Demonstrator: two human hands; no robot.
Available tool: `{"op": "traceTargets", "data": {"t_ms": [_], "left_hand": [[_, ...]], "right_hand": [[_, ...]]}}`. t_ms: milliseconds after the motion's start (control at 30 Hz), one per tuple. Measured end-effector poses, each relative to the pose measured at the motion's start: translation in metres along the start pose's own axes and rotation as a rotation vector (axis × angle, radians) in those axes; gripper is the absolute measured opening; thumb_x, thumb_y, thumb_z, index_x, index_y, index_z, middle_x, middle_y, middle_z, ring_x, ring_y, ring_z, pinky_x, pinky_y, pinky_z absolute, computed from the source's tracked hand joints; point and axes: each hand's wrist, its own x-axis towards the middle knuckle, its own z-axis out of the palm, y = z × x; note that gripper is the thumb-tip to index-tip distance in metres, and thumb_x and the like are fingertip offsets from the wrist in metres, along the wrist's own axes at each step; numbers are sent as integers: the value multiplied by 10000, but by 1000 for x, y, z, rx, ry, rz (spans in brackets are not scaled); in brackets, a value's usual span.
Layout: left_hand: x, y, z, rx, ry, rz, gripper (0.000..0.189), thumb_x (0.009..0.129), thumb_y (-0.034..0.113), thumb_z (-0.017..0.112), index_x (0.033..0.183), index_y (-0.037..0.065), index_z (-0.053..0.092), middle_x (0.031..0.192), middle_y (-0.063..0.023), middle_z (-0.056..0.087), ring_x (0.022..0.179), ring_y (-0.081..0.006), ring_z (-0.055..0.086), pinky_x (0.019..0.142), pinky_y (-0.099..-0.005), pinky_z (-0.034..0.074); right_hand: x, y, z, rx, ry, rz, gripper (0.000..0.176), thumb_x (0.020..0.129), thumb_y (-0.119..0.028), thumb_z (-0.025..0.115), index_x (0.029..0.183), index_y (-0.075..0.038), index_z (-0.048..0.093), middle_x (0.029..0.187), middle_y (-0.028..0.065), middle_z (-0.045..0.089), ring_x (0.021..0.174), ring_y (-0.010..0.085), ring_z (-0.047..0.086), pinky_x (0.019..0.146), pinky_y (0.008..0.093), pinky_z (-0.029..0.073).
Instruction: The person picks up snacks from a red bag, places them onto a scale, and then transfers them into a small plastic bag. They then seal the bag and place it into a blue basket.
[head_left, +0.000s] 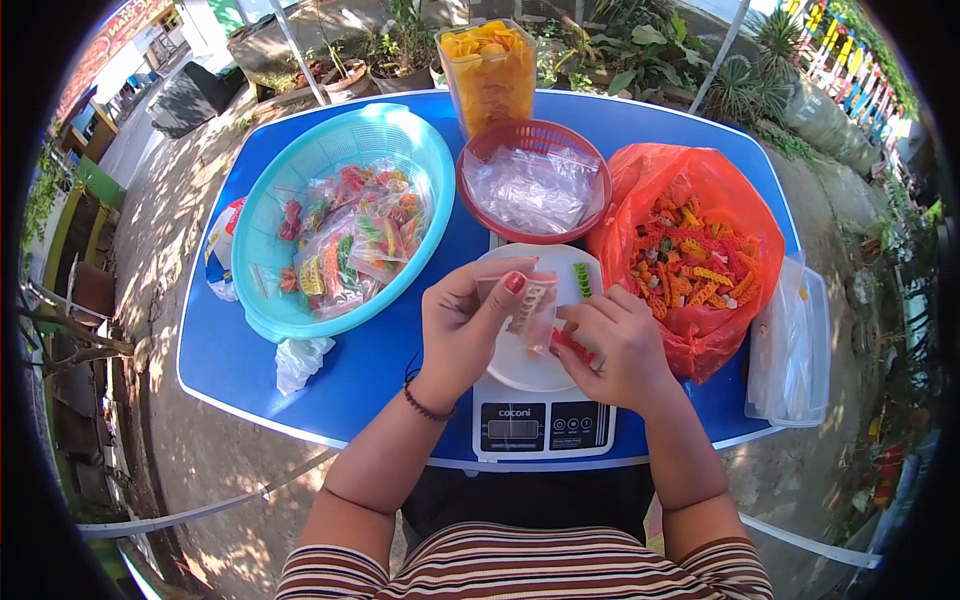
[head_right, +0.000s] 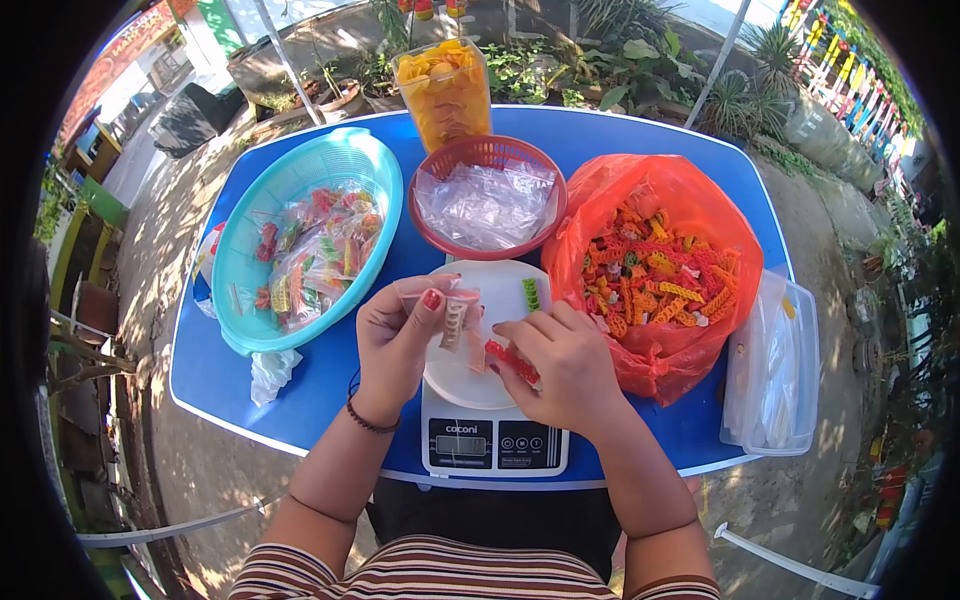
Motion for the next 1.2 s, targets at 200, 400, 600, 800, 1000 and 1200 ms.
{"op": "traceTargets", "data": {"t_ms": [200, 400, 600, 800, 1000, 1200], "left_hand": [[10, 4, -10, -437, 19, -212, 307, 1061, 154, 546, 1283, -49, 608, 1242, -234, 680, 1100, -290, 711, 939, -407, 594], [7, 5, -2, -254, -70, -192, 286, 1041, 89, 557, 1268, -74, 624, 1209, -242, 695, 1080, -290, 721, 935, -384, 598], [-2, 10, 5, 34, -256, -252, 283, 944, 18, 713, 1208, -79, 677, 1093, -151, 754, 965, -130, 725, 891, -268, 587], [-3, 11, 7, 86, -320, -259, 304, 888, -81, 722, 1187, -83, 666, 1075, -206, 752, 997, -220, 746, 917, -329, 602], [-4, 7, 5, 3, -312, -274, 339, 880, -16, 771, 1206, -58, 690, 1073, -135, 763, 959, -135, 733, 886, -261, 580], [-3, 16, 5, -117, -405, -319, 334, 967, 60, 696, 1282, -47, 661, 1105, -148, 756, 987, -141, 728, 881, -262, 573]], "right_hand": [[-3, 4, 8, -42, 59, -99, 274, 794, 20, 730, 1064, -7, 694, 924, 96, 687, 714, 235, 655, 666, 338, 545], [-8, 4, 6, 335, 438, 94, 226, 933, 97, 601, 1156, 62, 608, 1010, 148, 667, 781, 171, 718, 708, 272, 588], [-9, -3, 3, 818, 641, 92, 254, 987, 37, 602, 1219, 38, 498, 1046, 147, 649, 859, 185, 708, 796, 300, 585], [-19, 3, 5, 820, 521, 112, 244, 949, 66, 644, 1176, 61, 554, 1094, 128, 627, 1007, 152, 638, 941, 289, 507], [-16, -1, 3, 802, 568, 139, 288, 928, 87, 658, 1203, 76, 571, 1092, 136, 624, 993, 153, 610, 931, 283, 491], [-11, -2, 2, 608, 424, 11, 251, 884, 144, 654, 1129, 96, 629, 1028, 158, 648, 921, 169, 618, 857, 275, 507]]}}
